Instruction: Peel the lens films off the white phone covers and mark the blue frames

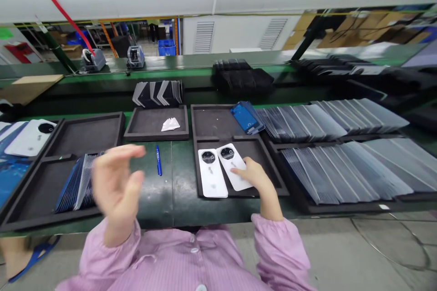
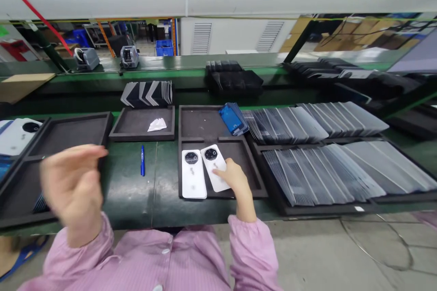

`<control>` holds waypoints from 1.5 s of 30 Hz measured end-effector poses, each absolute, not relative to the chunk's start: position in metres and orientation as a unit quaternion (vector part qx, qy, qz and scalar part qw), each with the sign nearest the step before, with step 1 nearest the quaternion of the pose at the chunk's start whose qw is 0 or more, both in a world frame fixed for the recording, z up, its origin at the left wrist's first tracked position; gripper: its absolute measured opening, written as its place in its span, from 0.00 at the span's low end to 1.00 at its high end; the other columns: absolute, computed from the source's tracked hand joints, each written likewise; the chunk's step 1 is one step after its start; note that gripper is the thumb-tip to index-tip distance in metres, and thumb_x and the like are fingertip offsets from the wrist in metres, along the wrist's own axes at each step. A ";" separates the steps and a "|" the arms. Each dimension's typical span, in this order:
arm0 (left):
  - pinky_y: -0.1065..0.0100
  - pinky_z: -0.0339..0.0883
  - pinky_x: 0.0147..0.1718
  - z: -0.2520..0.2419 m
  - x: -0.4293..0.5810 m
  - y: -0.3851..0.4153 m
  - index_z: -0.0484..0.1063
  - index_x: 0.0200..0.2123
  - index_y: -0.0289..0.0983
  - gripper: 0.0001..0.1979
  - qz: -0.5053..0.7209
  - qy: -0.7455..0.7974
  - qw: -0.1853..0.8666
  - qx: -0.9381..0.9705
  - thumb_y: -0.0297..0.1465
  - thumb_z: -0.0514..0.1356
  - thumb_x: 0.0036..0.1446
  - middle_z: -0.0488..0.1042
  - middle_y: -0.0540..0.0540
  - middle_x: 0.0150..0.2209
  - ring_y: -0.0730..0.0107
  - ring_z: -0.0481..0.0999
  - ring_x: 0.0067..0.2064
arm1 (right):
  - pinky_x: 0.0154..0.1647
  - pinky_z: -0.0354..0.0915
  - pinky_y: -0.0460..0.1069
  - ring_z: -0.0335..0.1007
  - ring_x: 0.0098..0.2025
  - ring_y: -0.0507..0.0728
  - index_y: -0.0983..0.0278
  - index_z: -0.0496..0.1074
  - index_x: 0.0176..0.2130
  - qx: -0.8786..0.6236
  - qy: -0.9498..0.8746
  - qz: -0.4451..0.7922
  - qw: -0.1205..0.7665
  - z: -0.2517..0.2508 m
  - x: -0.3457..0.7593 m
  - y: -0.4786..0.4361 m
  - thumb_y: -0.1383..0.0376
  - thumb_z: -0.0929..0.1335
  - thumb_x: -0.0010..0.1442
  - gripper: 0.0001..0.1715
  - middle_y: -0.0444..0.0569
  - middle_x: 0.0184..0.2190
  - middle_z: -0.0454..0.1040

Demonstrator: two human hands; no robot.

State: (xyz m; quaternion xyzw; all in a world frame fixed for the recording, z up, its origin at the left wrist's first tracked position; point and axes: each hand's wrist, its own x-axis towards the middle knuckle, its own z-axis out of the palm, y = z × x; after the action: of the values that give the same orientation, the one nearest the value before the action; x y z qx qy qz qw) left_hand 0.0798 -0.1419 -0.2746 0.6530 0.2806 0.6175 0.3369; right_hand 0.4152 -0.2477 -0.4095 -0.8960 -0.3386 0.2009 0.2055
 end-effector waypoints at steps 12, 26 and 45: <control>0.61 0.75 0.44 -0.452 0.186 -0.112 0.70 0.50 0.38 0.18 0.316 0.338 0.618 0.636 0.40 0.63 0.60 0.76 0.40 0.48 0.64 0.78 0.43 | 0.40 0.74 0.55 0.77 0.37 0.60 0.63 0.70 0.35 -0.791 -0.301 0.260 0.465 -0.434 0.381 -0.247 0.50 0.68 0.65 0.18 0.49 0.32 0.77; 0.34 0.56 0.67 -0.486 0.180 -0.140 0.51 0.73 0.36 0.51 0.277 0.286 0.556 0.730 0.45 0.70 0.53 0.56 0.31 0.63 0.39 0.63 0.66 | 0.48 0.76 0.61 0.80 0.40 0.65 0.61 0.57 0.58 -0.751 -0.262 0.338 0.504 -0.442 0.345 -0.221 0.60 0.76 0.45 0.46 0.46 0.37 0.77; 0.48 0.76 0.55 -0.344 0.245 -0.089 0.73 0.60 0.37 0.36 0.141 0.047 0.778 0.611 0.44 0.76 0.52 0.77 0.42 0.57 0.46 0.78 0.56 | 0.54 0.75 0.68 0.82 0.45 0.73 0.60 0.77 0.39 -0.638 -0.402 0.368 0.543 -0.433 0.388 -0.240 0.32 0.80 0.35 0.44 0.57 0.39 0.83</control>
State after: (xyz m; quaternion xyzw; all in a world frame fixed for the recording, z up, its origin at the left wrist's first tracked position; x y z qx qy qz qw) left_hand 0.2453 -0.0894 -0.3437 0.6109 0.0470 0.1406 0.7777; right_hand 0.3877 -0.2401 -0.4325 -0.6384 -0.4024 0.3676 0.5435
